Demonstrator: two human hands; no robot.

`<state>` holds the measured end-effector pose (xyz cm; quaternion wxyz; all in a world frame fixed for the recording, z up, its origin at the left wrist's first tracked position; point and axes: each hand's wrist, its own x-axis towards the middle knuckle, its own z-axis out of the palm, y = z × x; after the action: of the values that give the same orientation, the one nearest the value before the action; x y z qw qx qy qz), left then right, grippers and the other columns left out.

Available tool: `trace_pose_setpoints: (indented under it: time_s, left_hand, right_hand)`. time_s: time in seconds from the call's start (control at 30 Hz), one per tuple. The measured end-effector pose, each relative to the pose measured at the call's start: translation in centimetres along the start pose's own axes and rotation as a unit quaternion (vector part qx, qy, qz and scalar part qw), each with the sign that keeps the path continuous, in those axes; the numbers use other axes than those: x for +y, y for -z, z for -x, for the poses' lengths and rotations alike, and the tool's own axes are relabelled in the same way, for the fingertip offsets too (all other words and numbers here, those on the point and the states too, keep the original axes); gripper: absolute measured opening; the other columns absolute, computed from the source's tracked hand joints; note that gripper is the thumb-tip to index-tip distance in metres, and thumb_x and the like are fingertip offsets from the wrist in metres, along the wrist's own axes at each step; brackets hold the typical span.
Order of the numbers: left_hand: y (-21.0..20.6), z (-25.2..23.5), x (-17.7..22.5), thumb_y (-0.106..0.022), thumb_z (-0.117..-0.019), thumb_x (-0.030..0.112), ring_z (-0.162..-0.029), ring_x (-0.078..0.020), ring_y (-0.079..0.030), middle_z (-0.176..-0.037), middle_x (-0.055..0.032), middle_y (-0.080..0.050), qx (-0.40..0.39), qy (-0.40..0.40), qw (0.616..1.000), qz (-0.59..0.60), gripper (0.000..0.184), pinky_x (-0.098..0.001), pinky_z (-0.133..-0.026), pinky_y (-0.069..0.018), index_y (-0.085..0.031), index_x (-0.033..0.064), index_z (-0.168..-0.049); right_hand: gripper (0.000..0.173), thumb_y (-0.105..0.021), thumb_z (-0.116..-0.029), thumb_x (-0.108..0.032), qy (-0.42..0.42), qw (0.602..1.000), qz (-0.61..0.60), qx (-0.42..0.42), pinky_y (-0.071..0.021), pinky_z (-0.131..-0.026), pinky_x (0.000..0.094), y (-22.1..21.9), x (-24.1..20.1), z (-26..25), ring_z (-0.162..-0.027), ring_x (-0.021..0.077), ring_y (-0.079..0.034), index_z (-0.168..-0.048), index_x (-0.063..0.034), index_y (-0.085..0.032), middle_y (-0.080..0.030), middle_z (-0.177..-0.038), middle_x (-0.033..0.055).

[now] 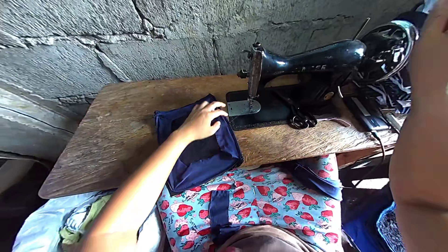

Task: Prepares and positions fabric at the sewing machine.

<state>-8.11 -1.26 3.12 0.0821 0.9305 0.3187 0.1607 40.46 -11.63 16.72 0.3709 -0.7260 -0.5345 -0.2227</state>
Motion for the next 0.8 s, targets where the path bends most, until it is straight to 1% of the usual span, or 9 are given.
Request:
trace_pose_setpoints:
  time_s: [0.07,0.13,0.27,0.37,0.43,0.6,0.67,0.73,0.8]
  left_hand:
    - [-0.1,-0.9,-1.3,-0.060,-0.0908,0.013,-0.132,-0.0362,-0.052,-0.144,-0.0046,-0.062,-0.009,-0.027,0.999,-0.019,0.038,-0.0622,-0.106,-0.0370,-0.073,0.0147,-0.127]
    - [-0.5,-1.7,-1.7,-0.063,-0.0897,0.016,-0.130,-0.0365,-0.054,-0.135,-0.0064,-0.067,-0.020,-0.045,0.998,-0.047,0.038,-0.0624,-0.109,-0.0340,-0.073,0.0131,-0.126]
    - [-1.1,-2.4,-2.1,-0.061,-0.0851,0.033,-0.116,-0.0393,-0.057,-0.113,-0.0116,-0.069,0.016,-0.092,0.993,-0.066,0.032,-0.0619,-0.096,-0.0388,-0.075,0.0109,-0.103]
    - [-1.7,-2.1,-2.1,-0.059,-0.0857,0.033,-0.120,-0.0397,-0.055,-0.116,-0.0111,-0.069,0.024,-0.101,0.993,-0.053,0.030,-0.0630,-0.101,-0.0349,-0.072,0.0085,-0.095]
    - [-1.9,-1.9,-2.0,-0.059,-0.0847,0.031,-0.113,-0.0387,-0.058,-0.102,-0.0107,-0.071,0.056,-0.115,0.991,-0.042,0.027,-0.0604,-0.100,-0.0346,-0.071,0.0081,-0.093]
    - [-2.4,-1.2,-1.6,-0.064,-0.0845,0.025,-0.104,-0.0362,-0.060,-0.095,-0.0107,-0.071,0.089,-0.115,0.989,0.007,0.022,-0.0574,-0.096,-0.0364,-0.072,0.0072,-0.093]
    - [-2.4,-1.2,-1.6,-0.063,-0.0871,0.028,-0.104,-0.0352,-0.059,-0.097,-0.0108,-0.071,0.080,-0.111,0.990,0.019,0.024,-0.0558,-0.095,-0.0363,-0.072,0.0068,-0.094]
    - [-2.4,-1.2,-1.6,-0.062,-0.0854,0.028,-0.102,-0.0341,-0.060,-0.096,-0.0100,-0.071,0.091,-0.116,0.989,0.015,0.023,-0.0547,-0.094,-0.0374,-0.071,0.0079,-0.092]
    - [-2.6,-1.2,-1.7,-0.063,-0.0837,0.028,-0.100,-0.0335,-0.061,-0.093,-0.0096,-0.071,0.111,-0.128,0.986,0.006,0.022,-0.0540,-0.093,-0.0382,-0.070,0.0086,-0.090]
  right_hand:
    - [0.048,-0.042,-0.1080,-0.031,0.082,0.991,-0.040,-0.101,-0.0478,-0.089,0.0653,-0.1,-7.1,4.1,-0.102,0.0481,-0.065,-0.114,0.0120,-0.062,-0.064,-0.110,0.0347]
    - [0.036,-0.050,-0.1065,-0.024,0.115,0.962,-0.023,-0.247,-0.0502,-0.081,0.0700,-3.8,-10.6,7.5,-0.098,0.0488,-0.068,-0.103,0.0060,-0.069,-0.069,-0.102,0.0296]
    - [0.038,-0.054,-0.1057,-0.020,0.051,0.906,0.072,-0.413,-0.0458,-0.097,0.0706,-12.8,-11.3,9.2,-0.129,0.0516,-0.054,-0.132,0.0070,-0.060,-0.058,-0.135,0.0311]
    - [0.036,-0.057,-0.0984,-0.004,0.021,0.882,0.117,-0.457,-0.0470,-0.095,0.0690,-14.2,-12.5,8.6,-0.126,0.0525,-0.055,-0.130,0.0127,-0.054,-0.056,-0.133,0.0343]
    - [0.040,-0.056,-0.0978,-0.003,0.014,0.866,0.112,-0.487,-0.0473,-0.094,0.0682,-12.9,-13.3,8.4,-0.124,0.0525,-0.056,-0.134,0.0129,-0.048,-0.053,-0.135,0.0348]
    - [0.031,-0.039,-0.1108,-0.015,0.068,0.870,-0.034,-0.487,-0.0494,-0.093,0.0632,-8.7,-13.9,10.5,-0.111,0.0464,-0.064,-0.130,0.0058,-0.053,-0.063,-0.117,0.0297]
    - [0.035,-0.037,-0.1133,-0.024,0.124,0.871,-0.086,-0.467,-0.0525,-0.079,0.0586,-7.9,-14.3,11.6,-0.090,0.0394,-0.067,-0.115,0.0030,-0.060,-0.065,-0.095,0.0223]
    - [0.039,-0.038,-0.1130,-0.032,0.145,0.867,-0.056,-0.474,-0.0528,-0.070,0.0602,-7.2,-15.9,12.5,-0.083,0.0408,-0.068,-0.109,-0.0018,-0.062,-0.065,-0.085,0.0196]
    - [0.039,-0.042,-0.1118,-0.035,0.161,0.859,0.000,-0.485,-0.0524,-0.071,0.0617,-6.8,-18.0,13.3,-0.088,0.0447,-0.069,-0.109,-0.0026,-0.064,-0.067,-0.086,0.0214]
